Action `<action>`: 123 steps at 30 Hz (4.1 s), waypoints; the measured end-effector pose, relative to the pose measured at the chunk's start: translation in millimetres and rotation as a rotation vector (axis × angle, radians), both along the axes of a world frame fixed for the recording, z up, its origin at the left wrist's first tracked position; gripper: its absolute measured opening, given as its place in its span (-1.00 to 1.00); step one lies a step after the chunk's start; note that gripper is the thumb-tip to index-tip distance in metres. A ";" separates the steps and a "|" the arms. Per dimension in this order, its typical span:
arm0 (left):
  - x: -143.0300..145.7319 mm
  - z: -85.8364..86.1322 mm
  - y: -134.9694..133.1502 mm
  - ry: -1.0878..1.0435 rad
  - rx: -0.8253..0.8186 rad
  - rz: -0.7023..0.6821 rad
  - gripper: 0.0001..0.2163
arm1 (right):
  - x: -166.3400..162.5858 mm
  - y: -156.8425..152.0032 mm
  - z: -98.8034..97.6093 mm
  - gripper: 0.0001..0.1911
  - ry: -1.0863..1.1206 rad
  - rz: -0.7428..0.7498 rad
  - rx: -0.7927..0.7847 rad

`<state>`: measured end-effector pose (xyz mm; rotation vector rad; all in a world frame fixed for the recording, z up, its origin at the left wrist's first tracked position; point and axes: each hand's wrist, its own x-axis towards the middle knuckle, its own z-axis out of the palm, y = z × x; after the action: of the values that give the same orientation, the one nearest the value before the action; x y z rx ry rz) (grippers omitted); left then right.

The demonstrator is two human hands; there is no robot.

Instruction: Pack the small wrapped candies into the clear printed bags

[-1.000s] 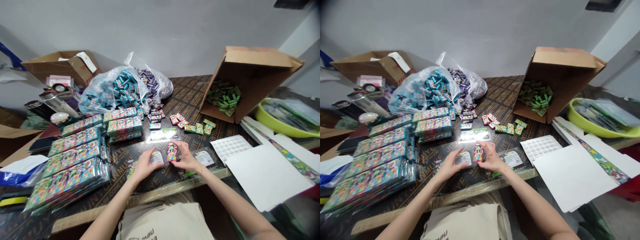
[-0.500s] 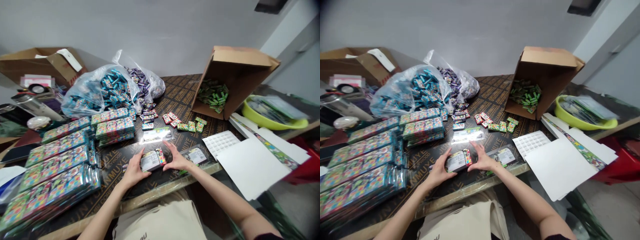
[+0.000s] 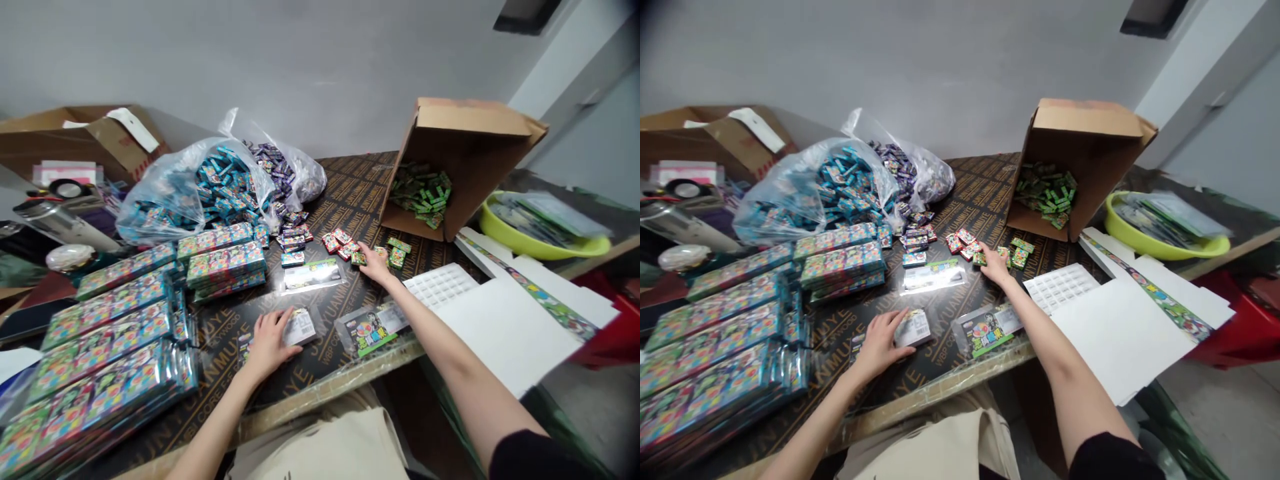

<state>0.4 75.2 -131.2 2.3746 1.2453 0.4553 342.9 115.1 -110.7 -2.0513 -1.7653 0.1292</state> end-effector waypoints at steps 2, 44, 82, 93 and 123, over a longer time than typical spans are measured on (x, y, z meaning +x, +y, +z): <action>10.6 9.7 -3.6 -0.195 -0.073 0.110 -0.47 | -21.1 -7.0 1.4 -0.34 0.082 0.089 0.068; 12.4 -7.5 27.7 0.023 0.075 -0.100 -0.13 | -39.3 -99.3 5.9 -0.31 -0.033 -0.038 0.063; 37.5 55.3 -52.6 -1.072 -0.917 0.241 -0.05 | -114.1 -154.4 24.7 -0.56 0.980 0.173 0.167; 34.8 57.8 -42.9 -0.920 -0.834 0.185 -0.67 | -103.7 -150.9 24.1 -0.63 1.113 0.155 0.009; 71.8 36.2 7.8 -0.623 -0.753 0.131 -0.69 | -63.5 -104.2 15.2 -0.66 0.945 0.176 -0.169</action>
<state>72.2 83.1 -95.0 1.3802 1.0236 0.5769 279.3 10.9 -95.5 -1.4968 -1.3154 1.1231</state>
